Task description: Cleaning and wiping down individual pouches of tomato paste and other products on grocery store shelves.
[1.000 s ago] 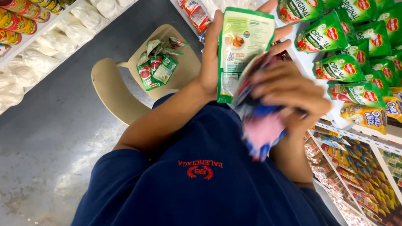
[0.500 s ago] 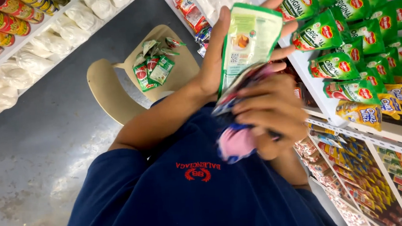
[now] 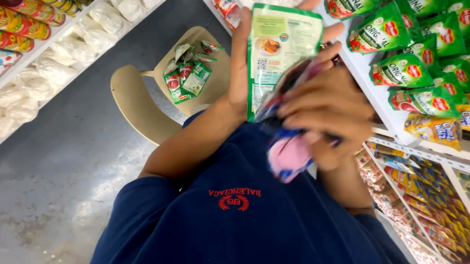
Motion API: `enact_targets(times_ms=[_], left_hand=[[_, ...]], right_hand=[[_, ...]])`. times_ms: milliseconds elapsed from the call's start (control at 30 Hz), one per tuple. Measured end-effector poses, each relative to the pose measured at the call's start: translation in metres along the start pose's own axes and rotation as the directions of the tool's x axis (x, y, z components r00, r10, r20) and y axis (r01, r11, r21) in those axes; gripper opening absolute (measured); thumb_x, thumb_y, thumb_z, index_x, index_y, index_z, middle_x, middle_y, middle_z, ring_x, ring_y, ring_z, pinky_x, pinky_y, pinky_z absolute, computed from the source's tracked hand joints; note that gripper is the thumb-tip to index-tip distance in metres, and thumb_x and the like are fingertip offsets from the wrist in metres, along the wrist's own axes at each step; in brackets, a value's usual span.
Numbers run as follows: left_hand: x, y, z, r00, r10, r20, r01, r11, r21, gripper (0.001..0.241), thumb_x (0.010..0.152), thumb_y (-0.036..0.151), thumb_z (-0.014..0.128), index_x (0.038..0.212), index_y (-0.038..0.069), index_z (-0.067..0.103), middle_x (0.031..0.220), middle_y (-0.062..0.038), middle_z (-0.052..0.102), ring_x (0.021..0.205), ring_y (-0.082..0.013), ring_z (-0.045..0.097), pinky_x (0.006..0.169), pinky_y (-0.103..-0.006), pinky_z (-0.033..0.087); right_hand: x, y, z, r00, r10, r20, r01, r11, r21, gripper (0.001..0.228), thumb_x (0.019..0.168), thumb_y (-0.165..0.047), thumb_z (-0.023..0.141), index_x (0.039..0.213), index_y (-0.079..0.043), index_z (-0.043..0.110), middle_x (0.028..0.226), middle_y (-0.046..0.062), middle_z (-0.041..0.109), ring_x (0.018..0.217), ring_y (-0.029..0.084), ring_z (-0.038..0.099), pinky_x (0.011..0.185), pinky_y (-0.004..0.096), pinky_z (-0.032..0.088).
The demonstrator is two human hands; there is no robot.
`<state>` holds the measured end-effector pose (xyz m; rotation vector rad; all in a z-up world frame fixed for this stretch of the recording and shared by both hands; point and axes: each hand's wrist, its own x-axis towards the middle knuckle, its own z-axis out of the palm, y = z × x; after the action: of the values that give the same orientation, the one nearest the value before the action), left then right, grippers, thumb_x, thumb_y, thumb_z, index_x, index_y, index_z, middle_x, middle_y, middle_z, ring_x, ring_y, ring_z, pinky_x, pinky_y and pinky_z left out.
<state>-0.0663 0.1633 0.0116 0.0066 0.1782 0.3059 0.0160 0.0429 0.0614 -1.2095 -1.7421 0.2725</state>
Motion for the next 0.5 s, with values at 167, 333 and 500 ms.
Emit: enact_targets(times_ms=[167,333,500], left_hand=[[-0.001,-0.034,-0.034,0.846,0.271,0.459,-0.285,0.958,-0.04,0.06,0.121,0.053,0.04,0.156,0.006,0.055,0.157,-0.012,0.058,0.144,-0.0244,0.056,0.131,-0.0423,0.038],[-0.001,-0.012,-0.021,0.986,0.136,0.091,-0.139,0.99,0.028,0.103,0.082,0.069,0.036,0.167,0.011,0.024,0.167,-0.03,0.036,0.15,-0.0439,0.041,0.12,-0.0534,0.043],[-0.007,-0.033,-0.023,0.992,0.057,0.11,-0.056,0.998,-0.016,0.113,0.074,0.069,0.043,0.169,0.013,0.019,0.171,-0.03,0.028,0.149,-0.0405,0.039,0.12,-0.0492,0.04]], right_hand=[[-0.001,0.016,-0.007,0.985,0.158,-0.075,-0.173,0.934,-0.312,0.041,0.083,-0.006,0.065,0.122,0.005,0.071,0.137,0.022,0.064,0.139,0.044,0.056,0.119,0.054,0.04],[-0.024,0.011,0.008,1.0,0.003,-0.017,-0.003,1.0,0.006,0.024,0.084,-0.019,0.059,0.096,-0.003,0.073,0.111,0.015,0.071,0.108,0.035,0.068,0.104,0.047,0.044],[-0.03,0.001,-0.012,0.99,-0.109,0.086,0.084,0.962,0.258,0.027,0.09,-0.026,0.052,0.08,-0.007,0.069,0.084,0.008,0.074,0.081,0.03,0.071,0.089,0.045,0.041]])
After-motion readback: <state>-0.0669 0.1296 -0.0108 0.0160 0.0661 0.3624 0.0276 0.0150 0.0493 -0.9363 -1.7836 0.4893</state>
